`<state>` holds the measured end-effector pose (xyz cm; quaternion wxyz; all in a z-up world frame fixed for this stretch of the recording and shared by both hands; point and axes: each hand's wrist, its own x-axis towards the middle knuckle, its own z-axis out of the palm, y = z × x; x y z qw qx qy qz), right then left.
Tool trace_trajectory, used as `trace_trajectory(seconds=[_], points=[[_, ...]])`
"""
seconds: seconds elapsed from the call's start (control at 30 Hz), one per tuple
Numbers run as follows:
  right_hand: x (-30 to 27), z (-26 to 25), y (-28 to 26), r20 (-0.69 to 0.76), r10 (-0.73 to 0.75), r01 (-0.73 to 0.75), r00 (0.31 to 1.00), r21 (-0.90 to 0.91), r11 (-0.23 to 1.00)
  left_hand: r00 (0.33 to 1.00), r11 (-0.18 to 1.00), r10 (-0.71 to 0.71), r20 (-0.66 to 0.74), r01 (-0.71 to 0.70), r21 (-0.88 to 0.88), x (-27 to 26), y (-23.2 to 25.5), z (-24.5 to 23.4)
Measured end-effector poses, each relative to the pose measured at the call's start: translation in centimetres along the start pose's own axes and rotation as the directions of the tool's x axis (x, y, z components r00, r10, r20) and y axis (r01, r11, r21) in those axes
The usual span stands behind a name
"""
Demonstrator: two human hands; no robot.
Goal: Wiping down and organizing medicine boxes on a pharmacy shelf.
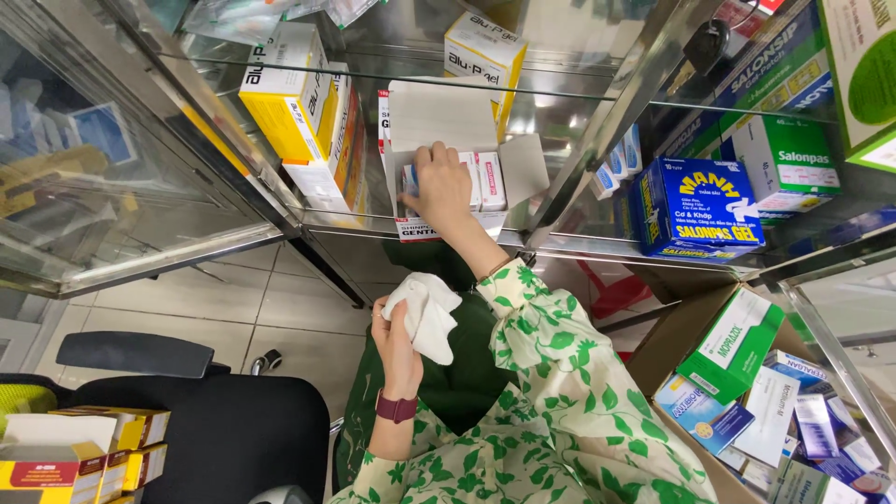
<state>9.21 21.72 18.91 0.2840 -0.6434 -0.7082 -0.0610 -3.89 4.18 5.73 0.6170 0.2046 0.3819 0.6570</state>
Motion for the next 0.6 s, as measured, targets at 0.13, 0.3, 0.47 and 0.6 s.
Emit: trace_trajectory(seconds=[0.13,0.3,0.47,0.6], points=[[0.3,0.2,0.9,-0.047,0.035,-0.038,0.998,-0.065,0.997,1.000,1.000,-0.020,-0.011,0.020,0.007,0.2,0.6,-0.3],[-1.3,-1.2,2.0,-0.264,0.049,-0.008,0.963,0.153,0.988,0.999,0.998,-0.046,0.021,0.046,-0.032,-0.4,2.0,0.1],[-8.9,-5.5,6.9,-0.599,0.029,0.212,0.800,0.329,0.920,0.987,0.970,-0.130,0.090,0.146,-0.195,0.4,2.4,-0.2],[-14.4,-5.4,17.1,-0.787,0.232,0.192,0.572,0.403,0.895,0.939,0.870,-0.237,0.250,0.320,-0.376,1.6,-0.3,-3.4]])
